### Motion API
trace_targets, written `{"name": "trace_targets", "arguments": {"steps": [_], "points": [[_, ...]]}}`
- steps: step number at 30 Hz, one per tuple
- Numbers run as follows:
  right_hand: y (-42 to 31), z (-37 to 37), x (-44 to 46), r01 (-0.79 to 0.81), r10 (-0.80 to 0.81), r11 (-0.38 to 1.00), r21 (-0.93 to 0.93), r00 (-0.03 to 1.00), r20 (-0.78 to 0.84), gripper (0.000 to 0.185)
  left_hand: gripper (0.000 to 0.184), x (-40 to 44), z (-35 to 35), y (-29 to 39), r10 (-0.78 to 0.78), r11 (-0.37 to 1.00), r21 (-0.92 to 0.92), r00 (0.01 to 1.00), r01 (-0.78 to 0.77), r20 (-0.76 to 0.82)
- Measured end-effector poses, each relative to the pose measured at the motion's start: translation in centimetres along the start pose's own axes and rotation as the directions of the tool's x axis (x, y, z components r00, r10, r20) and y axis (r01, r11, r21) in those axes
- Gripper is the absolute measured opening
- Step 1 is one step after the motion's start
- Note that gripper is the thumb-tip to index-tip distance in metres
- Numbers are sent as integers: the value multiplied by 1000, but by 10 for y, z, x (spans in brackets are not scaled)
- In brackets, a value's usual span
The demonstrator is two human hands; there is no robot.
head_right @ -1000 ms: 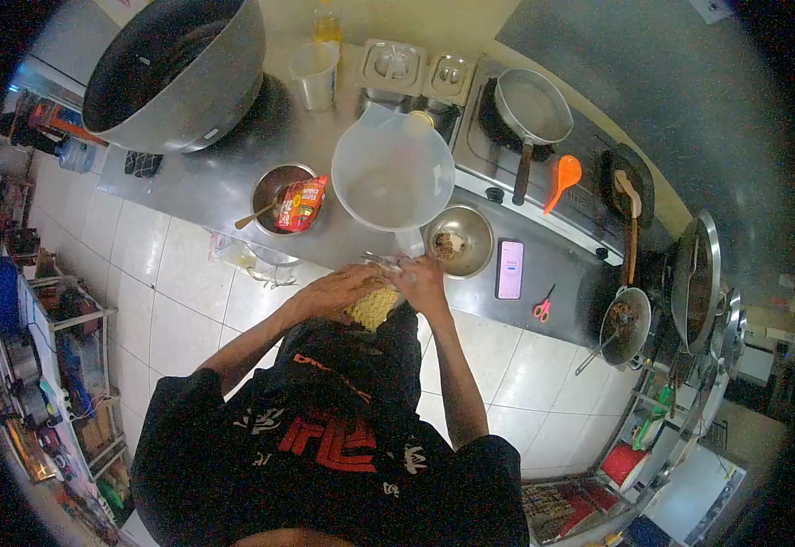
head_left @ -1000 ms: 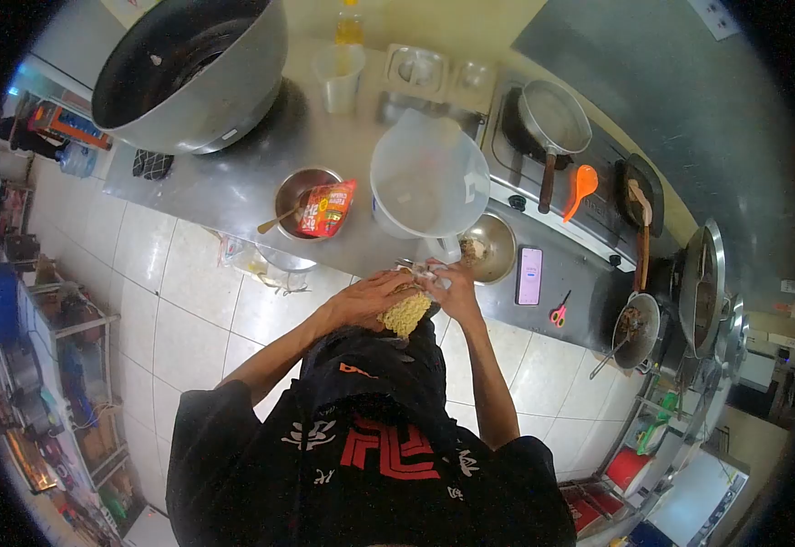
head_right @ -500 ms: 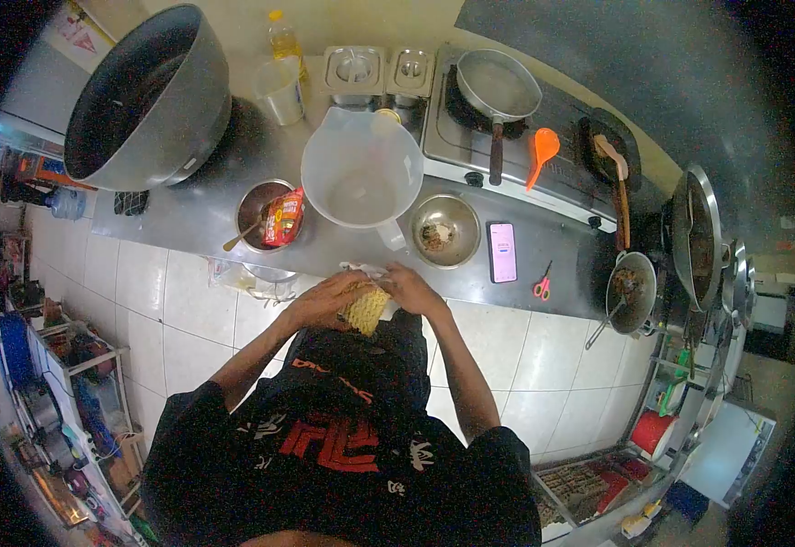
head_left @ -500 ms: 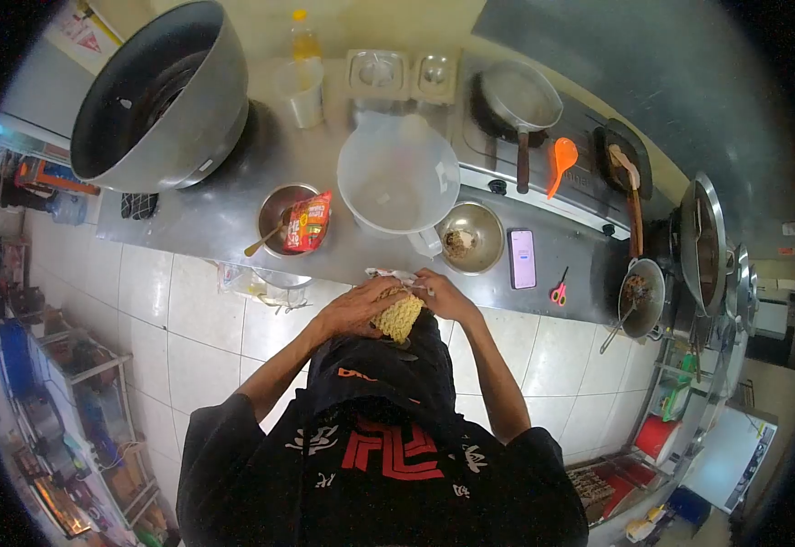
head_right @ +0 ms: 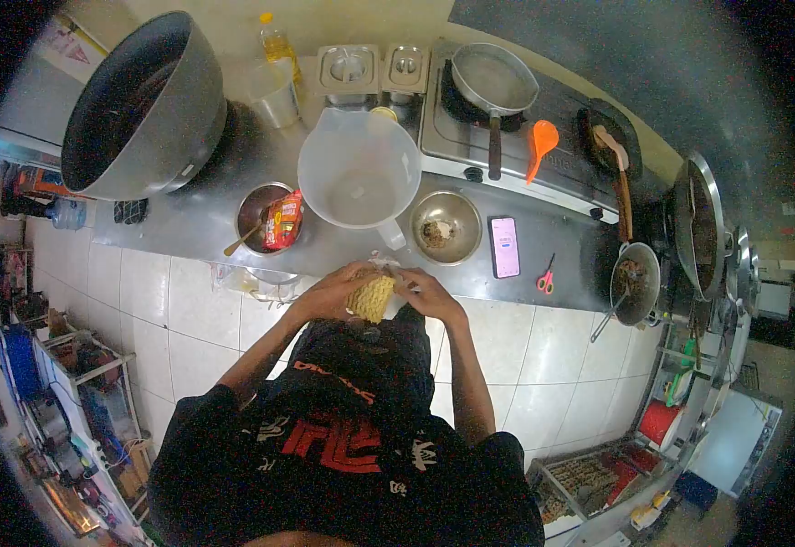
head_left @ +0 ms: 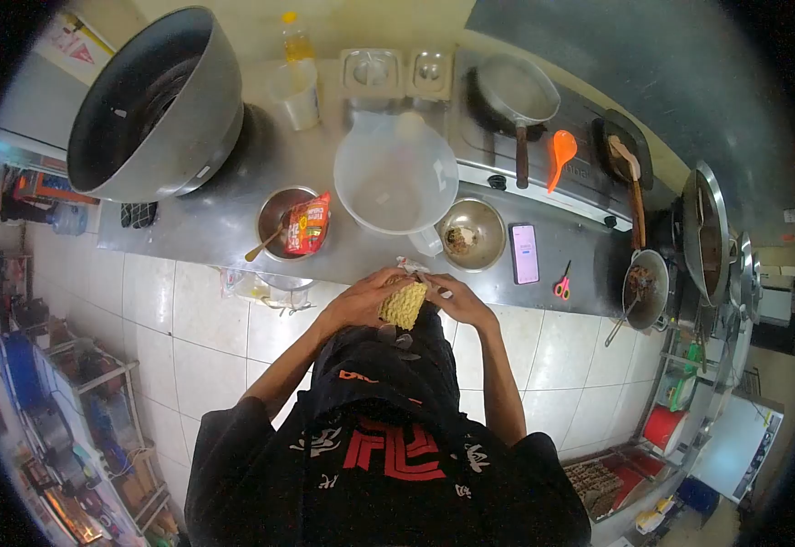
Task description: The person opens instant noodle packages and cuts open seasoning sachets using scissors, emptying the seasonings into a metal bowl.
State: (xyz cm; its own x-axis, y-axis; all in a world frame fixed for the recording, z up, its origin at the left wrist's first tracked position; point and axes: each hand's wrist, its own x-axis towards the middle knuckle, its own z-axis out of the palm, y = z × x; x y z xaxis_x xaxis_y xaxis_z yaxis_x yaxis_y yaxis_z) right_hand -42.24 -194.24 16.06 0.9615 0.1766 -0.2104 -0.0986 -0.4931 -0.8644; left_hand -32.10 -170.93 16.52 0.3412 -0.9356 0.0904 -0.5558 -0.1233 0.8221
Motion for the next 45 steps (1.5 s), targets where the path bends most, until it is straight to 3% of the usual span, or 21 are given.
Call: {"name": "trace_targets", "arguments": {"steps": [3,5,7,9,10,11,13,14,15,17,18,21,25,27,29,31,33,34,38,40,45], "points": [[5,3,-3,152,-169,966,-209,983,-65,38,93,7,-1,-9,-17,999,-48,1000,17,10],[10,11,3,11,4,997,80,984,-179,33,96,12,-1,-11,-20,998,-65,999,18,-35],[23,24,7,1,34,993,120,957,-288,27,96,14,3,-17,-3,999,-38,997,0,-74],[33,38,10,-186,370,847,498,879,-300,22,97,14,3,-18,11,1000,-6,993,-12,-115],[39,50,12,1,301,801,599,864,-403,22,96,13,1,-12,-14,999,50,991,21,-136],[45,60,11,5,300,801,599,862,-408,22,95,12,-1,-9,-36,993,106,987,53,-157],[61,79,5,-46,507,591,805,798,-326,24,94,9,1,-11,-49,991,116,986,68,-158],[71,91,1,30,502,461,887,815,-288,30,92,8,2,-12,-67,988,124,984,88,-164],[68,99,-5,30,503,460,887,815,-288,30,92,6,6,-12,-67,988,124,984,88,-163],[63,112,-15,90,704,138,986,692,-161,33,89,7,12,-14,-120,977,156,982,143,-147],[84,121,-21,75,706,55,996,703,-92,36,89,9,16,-17,-119,977,158,981,143,-151],[82,120,-17,71,778,106,992,615,-127,29,87,18,34,-26,-187,965,163,973,207,-133],[83,114,-2,127,715,221,967,653,-249,23,85,37,39,-17,-158,967,172,972,188,-172],[81,110,1,362,575,103,926,738,-353,14,84,44,35,-9,-171,963,177,970,202,-174],[75,114,9,394,572,76,916,735,-364,11,85,46,32,-4,-153,960,186,947,210,-284],[87,125,10,425,578,48,904,726,-373,11,85,45,24,4,-186,951,199,951,237,-247],[111,137,12,209,583,421,882,683,-440,12,86,41,27,-2,-219,940,213,950,266,-221],[106,135,13,122,620,510,852,634,-462,16,87,40,38,-17,-232,935,221,949,278,-213],[75,109,12,-128,745,509,851,561,-361,19,86,31,67,-54,-285,898,270,926,348,-246],[76,104,8,-195,620,671,715,676,-397,26,86,33,67,-58,-269,910,253,933,328,-239],[76,98,-10,-107,502,674,731,792,-348,43,86,43,54,-44,-204,926,273,955,260,-215]]}}
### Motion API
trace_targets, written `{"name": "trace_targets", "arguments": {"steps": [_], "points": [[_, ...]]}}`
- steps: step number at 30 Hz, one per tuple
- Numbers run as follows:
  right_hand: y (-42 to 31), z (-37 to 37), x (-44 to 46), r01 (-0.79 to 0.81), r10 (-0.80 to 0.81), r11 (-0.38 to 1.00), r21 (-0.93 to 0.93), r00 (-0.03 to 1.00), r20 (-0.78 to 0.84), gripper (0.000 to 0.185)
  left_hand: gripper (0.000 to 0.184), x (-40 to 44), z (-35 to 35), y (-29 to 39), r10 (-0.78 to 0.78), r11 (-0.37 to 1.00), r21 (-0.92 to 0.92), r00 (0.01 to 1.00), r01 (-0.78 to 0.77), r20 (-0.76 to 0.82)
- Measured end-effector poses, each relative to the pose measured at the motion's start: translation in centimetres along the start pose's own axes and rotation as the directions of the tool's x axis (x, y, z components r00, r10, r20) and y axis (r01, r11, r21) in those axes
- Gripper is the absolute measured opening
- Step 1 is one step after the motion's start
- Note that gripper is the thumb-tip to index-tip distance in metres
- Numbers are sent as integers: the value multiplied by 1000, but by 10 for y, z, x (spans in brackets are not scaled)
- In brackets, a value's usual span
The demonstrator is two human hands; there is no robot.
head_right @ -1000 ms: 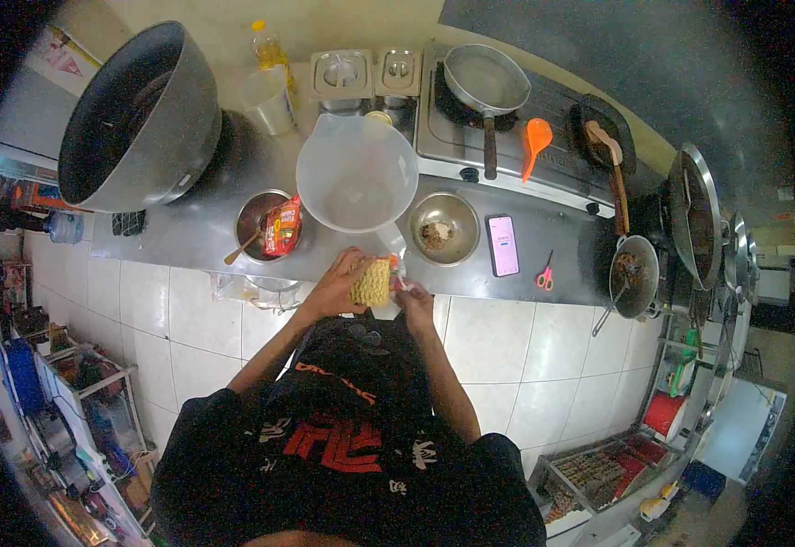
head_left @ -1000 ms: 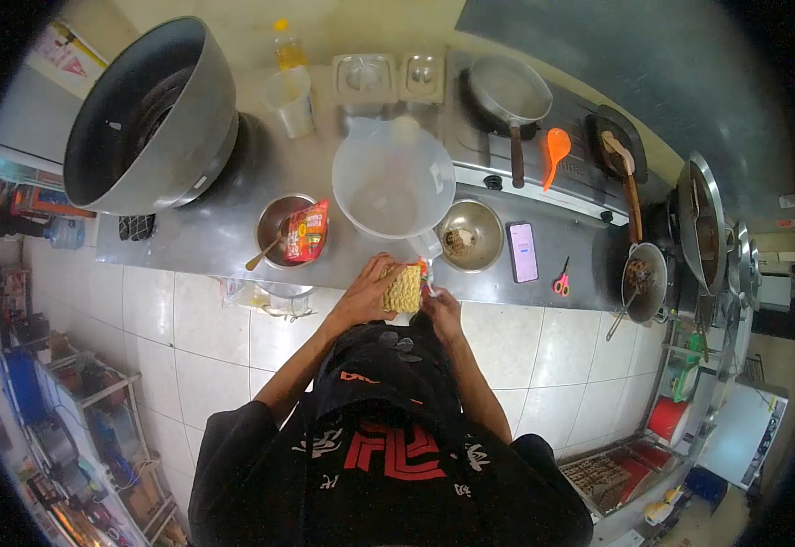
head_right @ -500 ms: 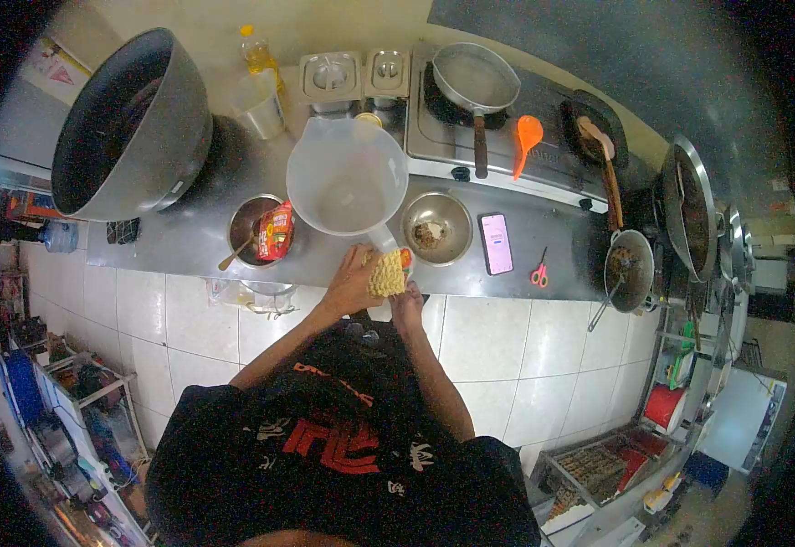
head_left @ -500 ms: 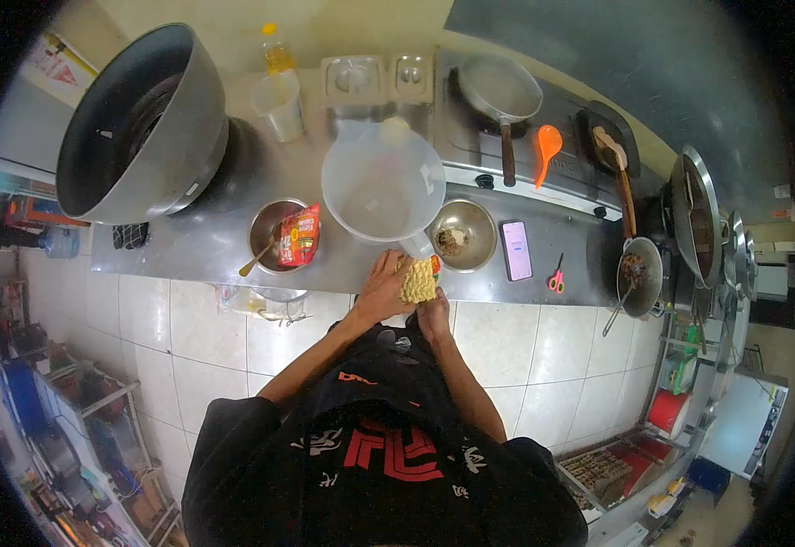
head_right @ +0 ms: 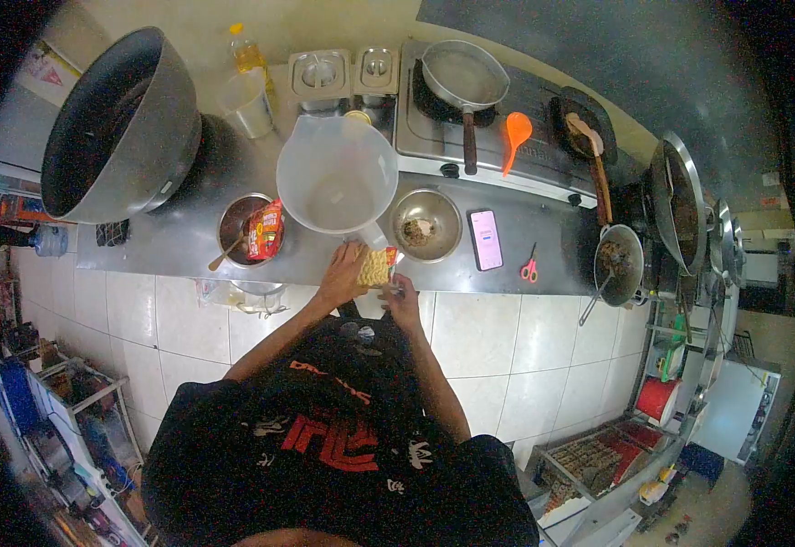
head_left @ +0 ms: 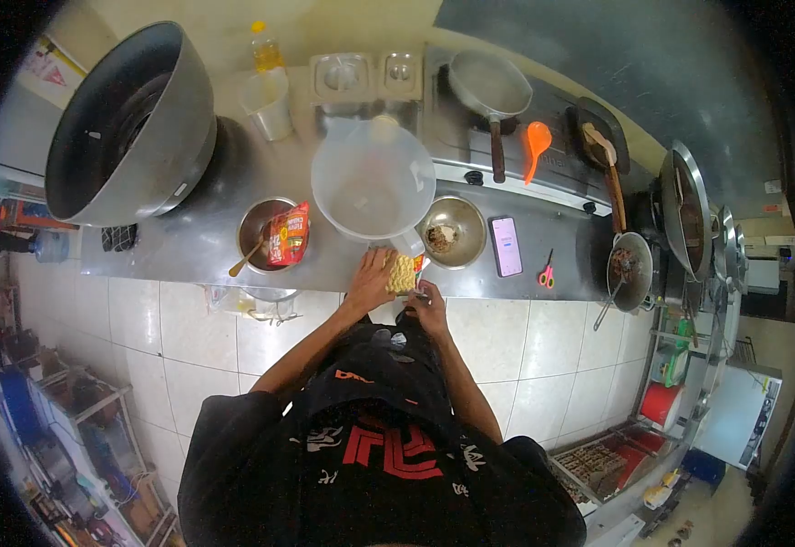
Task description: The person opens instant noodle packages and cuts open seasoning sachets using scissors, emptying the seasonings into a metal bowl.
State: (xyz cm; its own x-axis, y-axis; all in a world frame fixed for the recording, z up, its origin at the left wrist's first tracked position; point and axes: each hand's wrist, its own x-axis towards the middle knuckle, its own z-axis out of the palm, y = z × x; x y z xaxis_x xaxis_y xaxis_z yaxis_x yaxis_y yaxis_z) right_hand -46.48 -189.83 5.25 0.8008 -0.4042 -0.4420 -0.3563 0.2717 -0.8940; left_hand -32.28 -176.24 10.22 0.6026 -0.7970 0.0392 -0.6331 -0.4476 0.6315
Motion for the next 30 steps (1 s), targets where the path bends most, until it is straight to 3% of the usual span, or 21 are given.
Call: {"name": "trace_targets", "arguments": {"steps": [2,5,7,9,10,12,13,15,17,21,22,24,25,26,27,28,29,30], "points": [[-1,-3,-11,32,-35,996,79,999,34,47,83,5,11,-4,26,995,101,999,-21,-45],[-4,-13,-35,116,-118,993,-30,990,-77,57,82,6,37,-22,67,987,147,997,-60,-45],[-18,-25,-65,-20,73,855,-519,994,81,75,81,1,29,-20,94,985,154,993,-82,-72],[-5,-46,-79,-167,309,841,-514,929,203,97,77,-15,15,-17,109,987,123,992,-101,-68],[0,-53,-92,-368,454,794,-484,888,69,100,77,-27,8,-19,97,987,137,993,-87,-65],[-8,-67,-103,-675,704,577,-460,697,-138,101,72,-50,0,-19,-50,979,-193,994,68,97],[8,-80,-100,-706,743,553,-442,658,-122,94,61,-64,0,-28,-9,959,-281,993,43,121],[29,-93,-98,-740,783,527,-418,614,-101,87,49,-98,7,-50,64,846,-511,925,148,374],[25,-97,-96,-669,745,602,-435,667,4,69,45,-133,-8,-48,-86,689,-546,801,477,592],[44,-112,-87,-536,618,763,-362,769,165,49,42,-176,-32,-59,-181,558,-568,756,605,629],[46,-114,-83,-531,620,761,-373,764,178,49,40,-182,-35,-67,-226,686,-432,735,586,639],[48,-116,-69,-386,580,727,-568,787,208,46,35,-185,-48,-83,-305,838,-181,717,514,626],[46,-111,-61,-372,578,728,-576,785,222,46,33,-185,-54,-92,-403,806,-189,753,561,520],[44,-106,-50,-248,630,526,-813,756,177,45,32,-183,-60,-100,-493,773,-202,770,601,405],[40,-99,-39,-93,662,269,-959,741,114,43,31,-181,-69,-104,-560,726,-340,801,598,212],[34,-88,-30,-78,657,272,-959,744,126,43,29,-178,-81,-108,-624,685,-471,781,557,17],[32,-71,-22,139,484,283,-949,834,266,41,21,-175,-94,-119,-624,725,-450,773,521,-111],[25,-46,-14,346,295,251,-904,862,412,38,15,-170,-108,-129,-612,764,-420,755,489,-234]]}}
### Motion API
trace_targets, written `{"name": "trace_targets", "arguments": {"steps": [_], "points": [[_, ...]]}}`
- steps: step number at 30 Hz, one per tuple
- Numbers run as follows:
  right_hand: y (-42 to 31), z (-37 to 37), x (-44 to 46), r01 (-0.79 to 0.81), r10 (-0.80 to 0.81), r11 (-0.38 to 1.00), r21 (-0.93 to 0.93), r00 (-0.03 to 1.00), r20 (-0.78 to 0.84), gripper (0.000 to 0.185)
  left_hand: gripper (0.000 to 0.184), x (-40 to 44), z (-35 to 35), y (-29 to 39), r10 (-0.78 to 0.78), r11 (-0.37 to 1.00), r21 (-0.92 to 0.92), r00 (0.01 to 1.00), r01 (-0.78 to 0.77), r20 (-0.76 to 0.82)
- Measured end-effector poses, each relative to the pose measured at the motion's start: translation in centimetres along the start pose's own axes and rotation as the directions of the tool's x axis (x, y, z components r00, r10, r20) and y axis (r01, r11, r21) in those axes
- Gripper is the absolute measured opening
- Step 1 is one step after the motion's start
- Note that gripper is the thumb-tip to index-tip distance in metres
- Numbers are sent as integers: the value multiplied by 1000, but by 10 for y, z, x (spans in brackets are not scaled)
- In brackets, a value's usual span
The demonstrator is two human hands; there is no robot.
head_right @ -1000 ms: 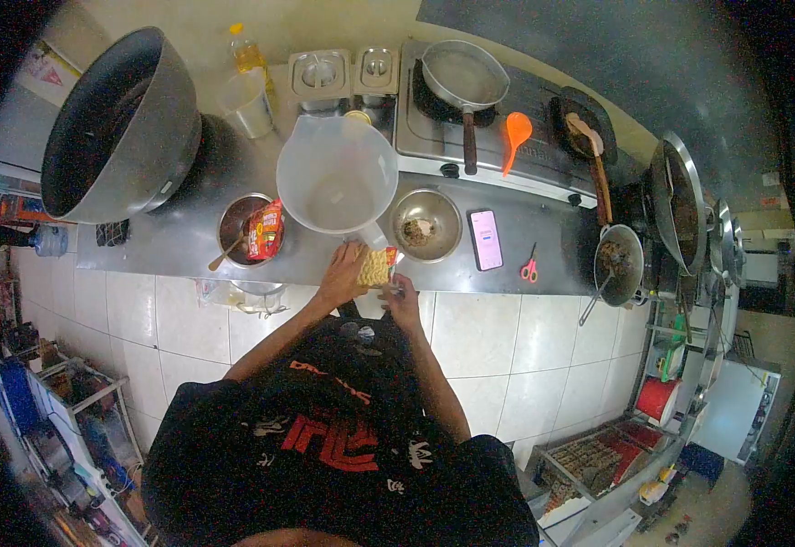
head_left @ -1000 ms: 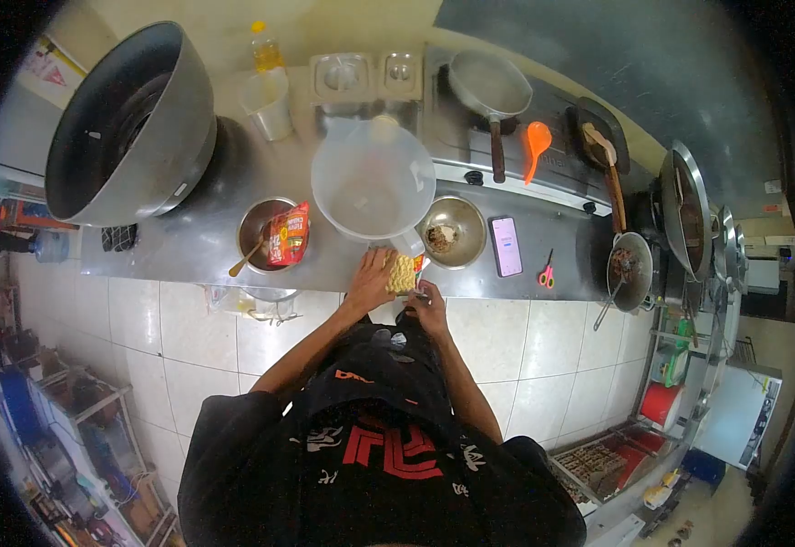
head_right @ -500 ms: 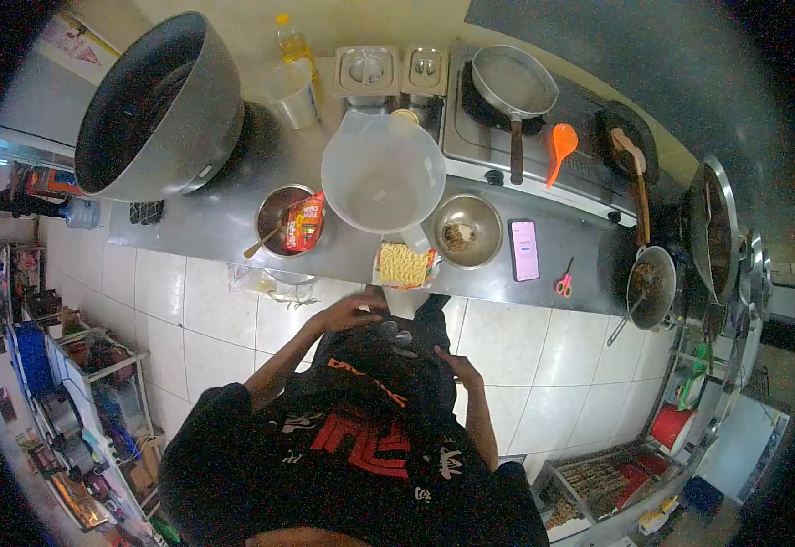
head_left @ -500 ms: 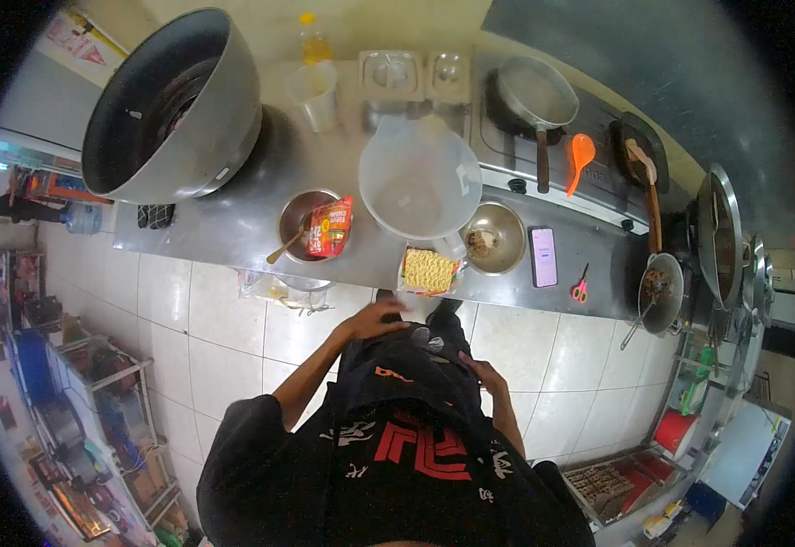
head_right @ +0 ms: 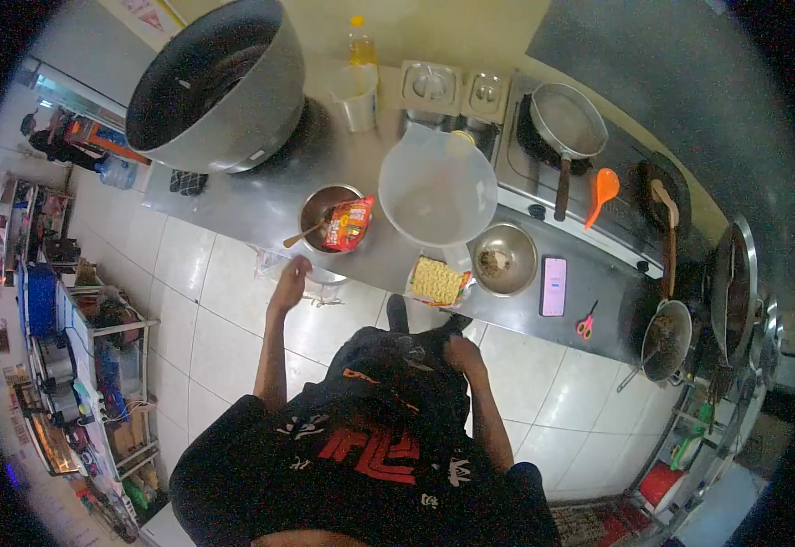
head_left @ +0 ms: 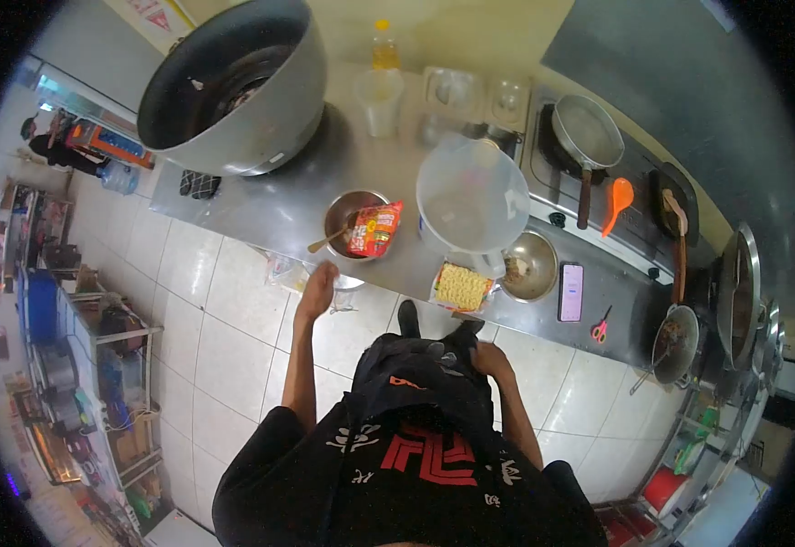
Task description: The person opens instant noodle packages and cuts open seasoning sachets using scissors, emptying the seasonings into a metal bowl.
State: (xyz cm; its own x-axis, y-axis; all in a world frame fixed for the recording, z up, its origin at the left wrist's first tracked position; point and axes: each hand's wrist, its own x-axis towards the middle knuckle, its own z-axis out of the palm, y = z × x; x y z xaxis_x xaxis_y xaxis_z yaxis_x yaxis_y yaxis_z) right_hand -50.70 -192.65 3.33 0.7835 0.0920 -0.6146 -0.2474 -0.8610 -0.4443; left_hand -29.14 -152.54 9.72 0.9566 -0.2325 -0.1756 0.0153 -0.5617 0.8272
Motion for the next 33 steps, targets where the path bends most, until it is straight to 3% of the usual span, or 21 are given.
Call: {"name": "trace_targets", "arguments": {"steps": [1,2,3,4,6,7,8,10,11,12,13,14,16,18,20,22,24,26,30,31,33], "points": [[-85,-69,-9,66,-66,997,32,998,5,34,15,9,-10,6,2,1000,9,1000,-2,-8],[-96,-54,19,240,-208,956,168,960,-187,35,20,17,-18,18,143,990,24,973,-141,-182],[-152,-89,20,348,-257,895,278,913,-317,39,30,25,-22,28,280,959,60,896,-276,-346],[-191,-105,36,311,-181,899,309,905,-385,42,30,34,-22,37,287,957,66,892,-282,-349],[-233,-118,84,214,-82,956,201,851,-518,46,46,47,-16,56,503,864,175,807,-472,-309],[-231,-109,104,250,-123,951,182,847,-517,46,47,49,-12,61,494,869,172,835,-464,-244],[-226,-97,135,253,-85,915,315,883,-462,46,48,54,-10,63,475,878,182,856,-443,-203],[-242,-98,172,346,-142,803,486,902,-408,48,49,68,12,26,359,816,542,910,-199,-207],[-238,-98,180,292,-175,791,538,950,-258,43,47,83,13,13,23,781,624,998,18,-58],[-259,-118,148,247,-157,741,624,968,-196,35,46,73,25,19,-43,692,668,939,273,-340],[-251,-109,160,299,-232,616,728,953,-195,31,44,68,19,34,-101,711,599,896,370,-433],[-248,-108,157,322,-237,583,746,945,-224,32,40,72,27,16,-80,731,574,882,369,-465],[-240,-107,163,417,-246,616,668,908,-340,37,31,62,22,17,-75,756,594,937,277,-342],[-239,-116,155,450,-242,626,637,888,-390,39,26,55,22,19,-75,811,504,907,298,-415],[-249,-125,123,680,-392,562,471,720,-573,39,22,38,20,6,-74,857,421,880,297,-470],[-259,-147,89,684,-399,601,413,705,-587,38,18,31,13,-12,-191,981,-79,802,178,-566],[-263,-164,66,687,-407,635,354,687,-602,37,17,21,-3,-16,-169,980,-182,818,80,-549],[-256,-167,51,692,-475,720,47,541,-694,32,18,24,-2,-36,-276,928,-372,689,10,-670],[-252,-163,32,730,-547,683,29,537,-643,31,20,53,9,-59,-359,921,-369,655,130,-665],[-253,-157,26,699,-490,711,82,575,-655,32,20,62,16,-68,-365,918,-375,642,129,-674],[-256,-145,17,683,-460,721,120,600,-654,33,26,80,32,-84,-298,946,-292,726,139,-620]]}}
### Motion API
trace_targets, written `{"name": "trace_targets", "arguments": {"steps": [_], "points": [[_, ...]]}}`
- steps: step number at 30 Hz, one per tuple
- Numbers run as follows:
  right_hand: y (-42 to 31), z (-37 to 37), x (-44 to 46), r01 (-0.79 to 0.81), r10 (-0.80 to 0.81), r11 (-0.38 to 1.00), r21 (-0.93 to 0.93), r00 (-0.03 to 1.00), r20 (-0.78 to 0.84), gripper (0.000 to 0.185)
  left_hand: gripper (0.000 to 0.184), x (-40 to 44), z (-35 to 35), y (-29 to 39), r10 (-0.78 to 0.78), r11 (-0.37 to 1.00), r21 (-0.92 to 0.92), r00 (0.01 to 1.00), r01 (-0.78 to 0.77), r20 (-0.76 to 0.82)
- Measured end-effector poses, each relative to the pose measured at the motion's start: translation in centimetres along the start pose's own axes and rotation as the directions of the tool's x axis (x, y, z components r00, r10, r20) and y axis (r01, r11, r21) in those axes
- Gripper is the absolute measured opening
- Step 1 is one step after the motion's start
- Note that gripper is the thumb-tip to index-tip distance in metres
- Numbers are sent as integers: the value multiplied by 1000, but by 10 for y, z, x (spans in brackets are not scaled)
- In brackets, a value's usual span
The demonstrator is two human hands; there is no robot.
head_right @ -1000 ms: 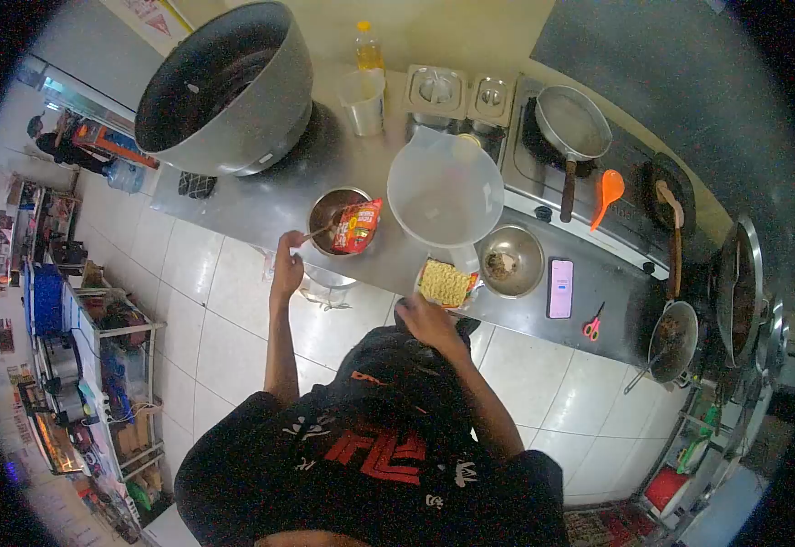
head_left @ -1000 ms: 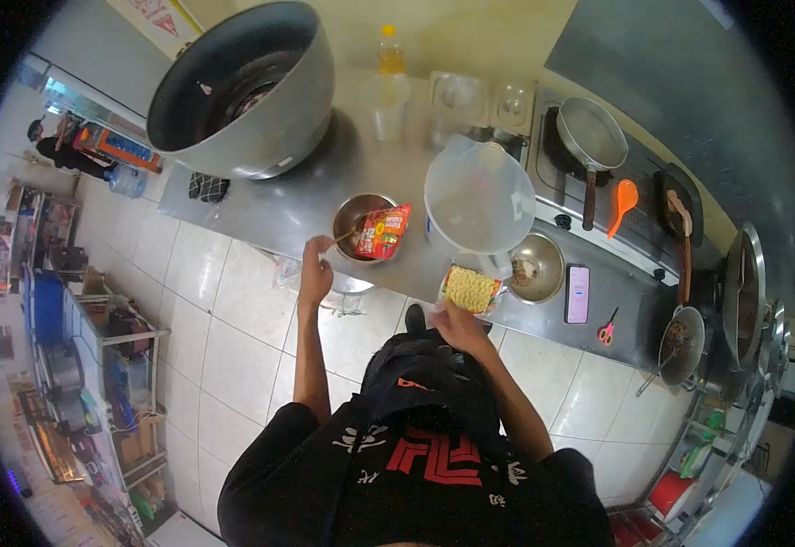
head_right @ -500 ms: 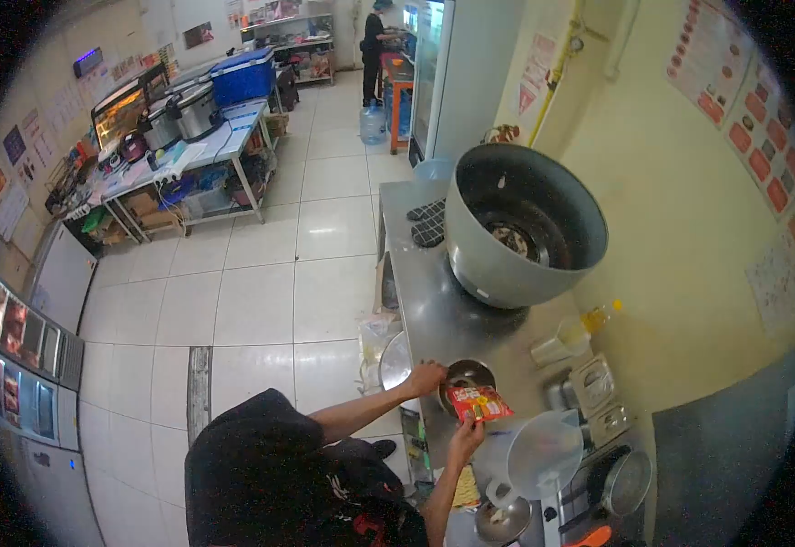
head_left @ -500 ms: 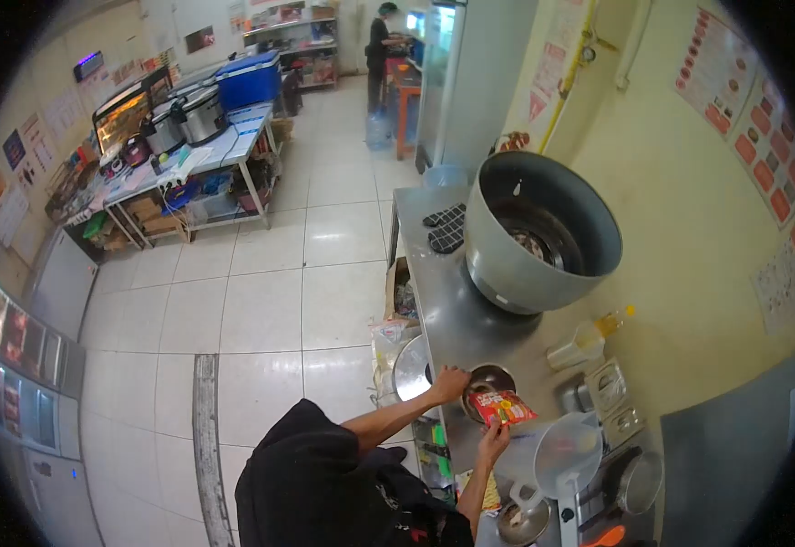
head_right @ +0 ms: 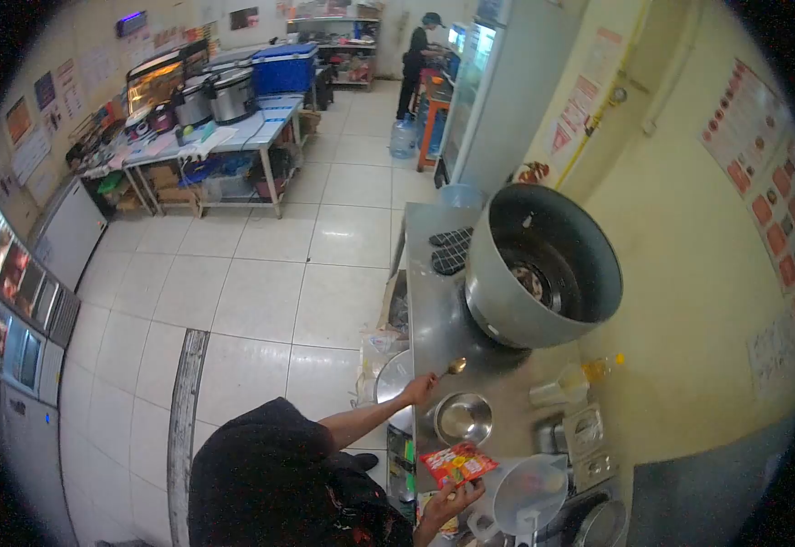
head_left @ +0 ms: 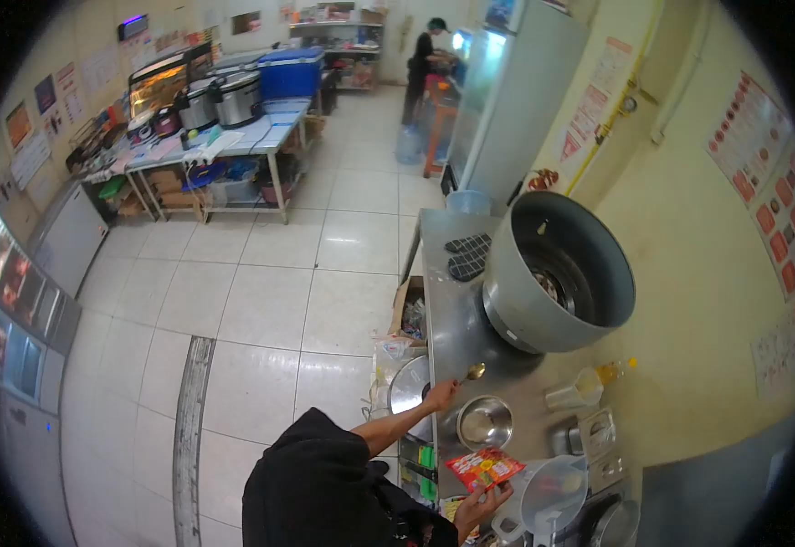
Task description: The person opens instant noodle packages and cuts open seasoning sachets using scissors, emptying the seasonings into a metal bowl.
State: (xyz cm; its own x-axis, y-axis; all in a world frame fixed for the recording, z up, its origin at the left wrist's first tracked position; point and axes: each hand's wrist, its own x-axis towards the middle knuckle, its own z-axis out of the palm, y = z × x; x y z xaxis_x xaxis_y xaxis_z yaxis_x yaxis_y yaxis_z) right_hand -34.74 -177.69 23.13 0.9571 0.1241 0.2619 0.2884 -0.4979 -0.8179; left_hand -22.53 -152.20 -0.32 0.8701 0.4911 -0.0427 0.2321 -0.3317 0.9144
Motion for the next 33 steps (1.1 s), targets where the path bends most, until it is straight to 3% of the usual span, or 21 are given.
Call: {"name": "trace_targets", "arguments": {"steps": [1,3,4,5,6,8,10,13,15,16,19,20,21,23,24,25,27,28,29,31,33], "points": [[-3,3,-6,-48,49,996,70,999,-11,32,26,0,8,-4,0,1000,-11,1000,0,-29],[16,-1,-12,-64,65,988,140,998,-1,31,34,1,14,-4,232,929,254,959,-268,164],[39,-3,-18,93,-93,996,5,994,53,31,34,-5,3,12,234,932,251,964,-260,128],[52,-2,-18,257,-242,959,-120,962,123,32,39,-22,-9,41,110,955,260,984,-143,137],[46,2,-19,108,-110,994,15,983,149,36,44,-40,-21,68,-15,965,261,989,-25,148],[28,3,-15,132,-143,989,70,972,187,36,54,-63,-33,84,189,979,26,954,-201,231],[6,4,-15,103,-144,978,184,963,227,37,54,-102,-45,108,270,962,-110,933,-250,238],[-30,6,-24,65,-147,954,291,952,267,38,55,-168,-63,143,501,817,-466,819,-340,281],[-54,5,-33,65,-200,909,411,935,293,30,54,-194,-83,159,451,833,-469,851,-293,270],[-64,3,-43,-20,-179,862,507,923,340,31,53,-205,-92,164,388,853,-468,881,-233,269],[-62,1,-76,-34,-201,852,523,901,386,26,52,-237,-122,165,327,896,-416,868,-158,375],[-66,0,-90,-123,-189,751,649,901,389,26,49,-254,-132,167,344,860,-491,869,-139,356],[-64,0,-101,-129,-179,738,663,909,376,26,49,-269,-139,167,339,870,-473,863,-137,375],[-52,-7,-126,-347,-183,448,824,867,464,30,48,-303,-145,159,305,823,-566,879,-49,367],[-53,-15,-140,-438,-68,459,773,850,522,26,49,-314,-153,153,338,818,-575,801,9,494],[-54,-20,-155,-447,-52,446,775,852,521,26,49,-330,-157,150,324,826,-563,797,25,510],[-55,-23,-187,-452,-88,609,652,778,622,22,51,-365,-170,142,305,881,-473,769,-4,561],[-50,-26,-198,-535,-45,600,595,720,693,24,49,-386,-164,129,234,851,-522,843,63,484],[-49,-24,-212,-558,-31,577,597,715,698,24,49,-397,-171,110,207,861,-501,841,86,500],[-55,-28,-235,-485,-45,772,412,604,795,17,47,-420,-192,109,234,857,-506,800,99,552],[-55,-20,-258,-418,-51,807,417,654,755,13,46,-436,-205,105,193,855,-492,777,168,600]]}}
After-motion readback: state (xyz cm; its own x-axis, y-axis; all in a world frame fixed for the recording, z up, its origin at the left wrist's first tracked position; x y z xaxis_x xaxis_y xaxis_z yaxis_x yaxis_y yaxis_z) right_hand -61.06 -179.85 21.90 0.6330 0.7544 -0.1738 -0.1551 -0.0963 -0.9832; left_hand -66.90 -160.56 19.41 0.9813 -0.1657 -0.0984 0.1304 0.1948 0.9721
